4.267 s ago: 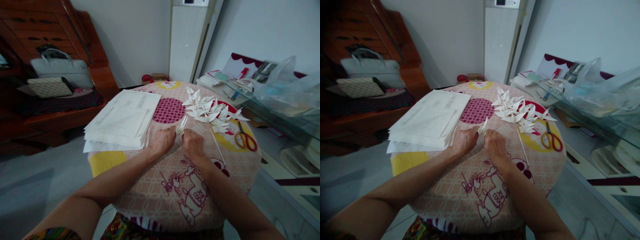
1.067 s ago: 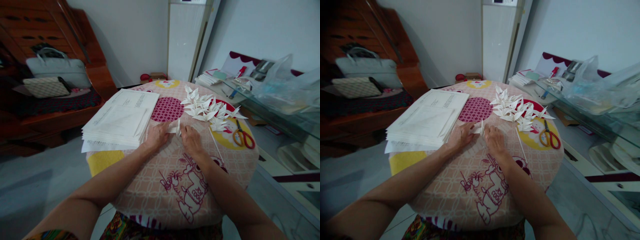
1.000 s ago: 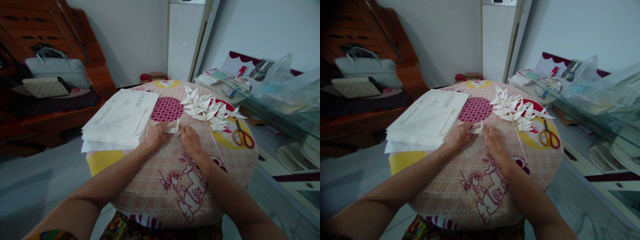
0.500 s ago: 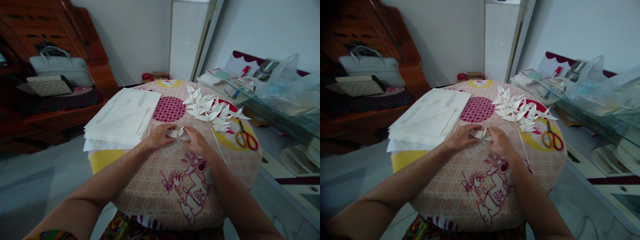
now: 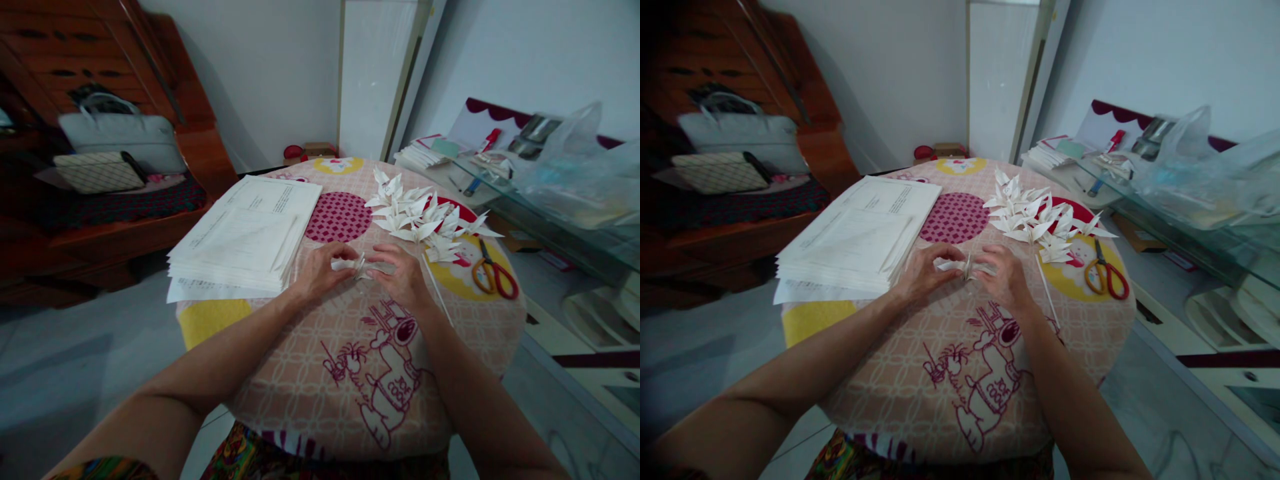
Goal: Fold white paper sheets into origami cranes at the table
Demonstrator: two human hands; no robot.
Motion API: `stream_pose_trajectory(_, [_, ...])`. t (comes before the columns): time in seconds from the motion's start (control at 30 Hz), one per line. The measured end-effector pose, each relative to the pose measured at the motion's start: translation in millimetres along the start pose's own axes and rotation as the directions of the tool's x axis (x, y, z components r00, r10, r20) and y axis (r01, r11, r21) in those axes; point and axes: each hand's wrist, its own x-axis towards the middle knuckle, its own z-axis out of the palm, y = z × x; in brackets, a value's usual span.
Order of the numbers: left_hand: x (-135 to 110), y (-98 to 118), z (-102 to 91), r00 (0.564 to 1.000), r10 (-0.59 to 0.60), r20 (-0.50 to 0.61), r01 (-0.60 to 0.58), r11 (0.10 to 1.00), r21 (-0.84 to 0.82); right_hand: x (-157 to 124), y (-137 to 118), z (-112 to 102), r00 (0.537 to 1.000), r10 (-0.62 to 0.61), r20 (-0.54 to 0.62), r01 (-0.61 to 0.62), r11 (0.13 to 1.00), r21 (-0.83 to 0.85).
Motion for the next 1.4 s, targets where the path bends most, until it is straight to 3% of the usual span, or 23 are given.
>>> stream_pose_trajectory(0.17, [2.6, 0.0, 9.9, 0.999, 0.026, -0.031, -0.029, 0.996, -0.087, 2.3, -10.0, 5.9, 0.999, -0.018, -0.030, 0.018, 1.000, 0.017])
stream_pose_trajectory(0.37, [3.8, -0.5, 13.4, 0.998, -0.028, -0.049, 0.021, 0.990, -0.141, 3.2, -16.5, 10.7, 0.999, 0.038, 0.006, -0.038, 0.999, 0.003])
stream_pose_trajectory(1.4, [3.1, 7.6, 13.0, 0.992, -0.084, -0.092, 0.075, 0.992, -0.097, 2.9, -24.8, 17.7, 0.999, 0.040, -0.030, -0.042, 0.997, -0.069])
